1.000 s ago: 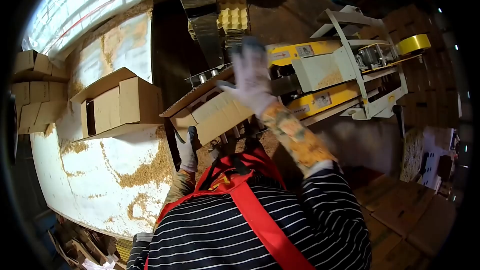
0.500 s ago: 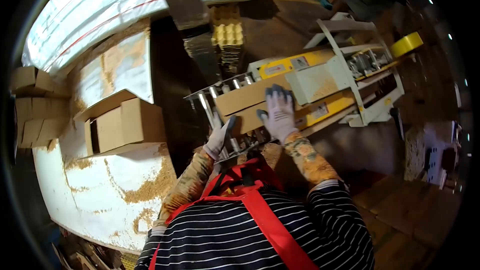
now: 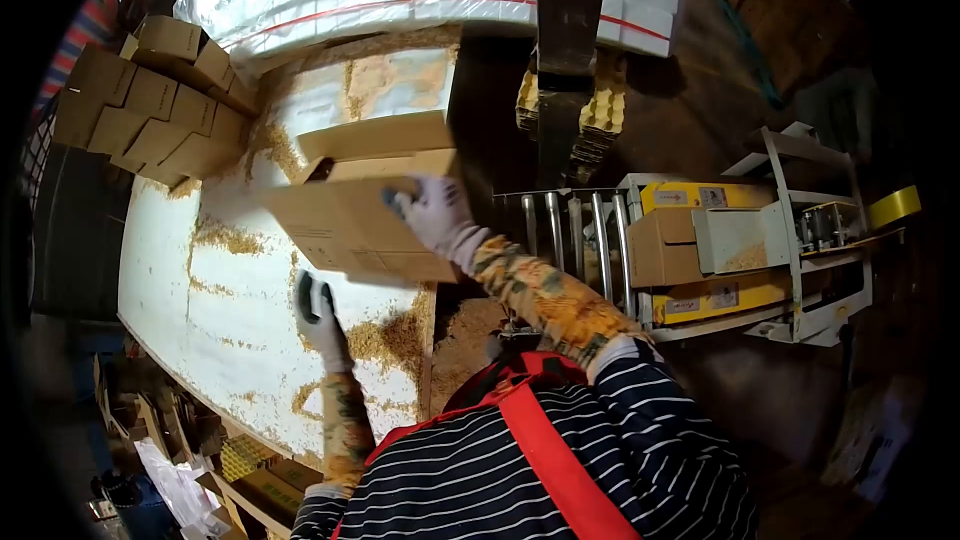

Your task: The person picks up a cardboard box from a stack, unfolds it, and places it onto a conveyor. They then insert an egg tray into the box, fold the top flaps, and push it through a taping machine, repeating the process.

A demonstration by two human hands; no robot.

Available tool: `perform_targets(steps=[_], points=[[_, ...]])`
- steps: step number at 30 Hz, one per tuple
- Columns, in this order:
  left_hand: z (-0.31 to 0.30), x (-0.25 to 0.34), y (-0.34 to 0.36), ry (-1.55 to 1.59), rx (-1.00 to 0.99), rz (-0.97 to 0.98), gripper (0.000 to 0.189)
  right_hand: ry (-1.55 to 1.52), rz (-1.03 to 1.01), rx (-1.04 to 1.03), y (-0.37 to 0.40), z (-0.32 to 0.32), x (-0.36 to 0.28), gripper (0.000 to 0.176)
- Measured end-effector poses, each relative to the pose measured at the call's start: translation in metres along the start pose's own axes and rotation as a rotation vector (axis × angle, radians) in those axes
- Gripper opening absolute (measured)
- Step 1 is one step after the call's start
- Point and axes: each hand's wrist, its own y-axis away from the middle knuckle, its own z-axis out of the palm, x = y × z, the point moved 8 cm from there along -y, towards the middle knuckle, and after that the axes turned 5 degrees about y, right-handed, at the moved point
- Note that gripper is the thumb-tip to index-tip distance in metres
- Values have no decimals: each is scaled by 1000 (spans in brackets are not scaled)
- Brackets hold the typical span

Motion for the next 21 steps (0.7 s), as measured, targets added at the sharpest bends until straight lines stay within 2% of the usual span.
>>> perform_targets(steps=[1, 3, 5, 7, 8, 9, 10, 11, 12, 13, 14, 15, 17, 18, 19, 20, 21], points=[[8, 27, -16, -293, -34, 148, 54, -24, 88, 66, 7, -28, -4, 23], [42, 53, -40, -130, -78, 182, 67, -194, -46, 216, 25, -80, -5, 23], [95, 56, -56, 60, -241, 144, 77, -262, -361, 209, 64, -131, -33, 30], [150, 3, -56, 255, -613, -218, 76, -261, -349, 258, 101, -176, -30, 35], [169, -8, -35, 256, -682, -232, 70, -169, -419, 247, 114, -196, -12, 32], [193, -2, -9, 257, -757, -242, 66, -113, -361, 212, 125, -210, 16, 23], [201, -20, 12, 235, -816, -241, 45, -57, -188, 94, 134, -218, 49, 20], [189, -66, 37, 3, -882, -372, 26, -13, -8, -24, 148, -221, 84, 20], [213, -34, 70, -51, -931, -78, 15, -82, 191, -11, 167, -224, 131, 22], [209, -52, 101, -165, -983, -123, 13, -157, 390, -6, 192, -223, 171, 25], [203, -51, 120, -319, -955, -11, 18, 20, 467, 29, 214, -231, 184, 25], [198, -72, 129, -334, -961, -21, 36, 219, 342, 94, 220, -236, 175, 37], [200, -65, 123, -337, -708, -234, 60, 512, 432, 132, 218, -236, 148, 63], [198, -83, 120, -420, -675, -183, 82, 513, 433, 136, 209, -234, 139, 63], [194, -119, 121, -419, -673, -181, 82, 881, 234, 217, 192, -236, 112, 73], [188, -167, 126, -398, -681, -289, 83, 1240, 18, 299, 175, -228, 85, 84], [188, -195, 127, -374, -692, -395, 84, 1203, -53, 299, 152, -223, 78, 85]])
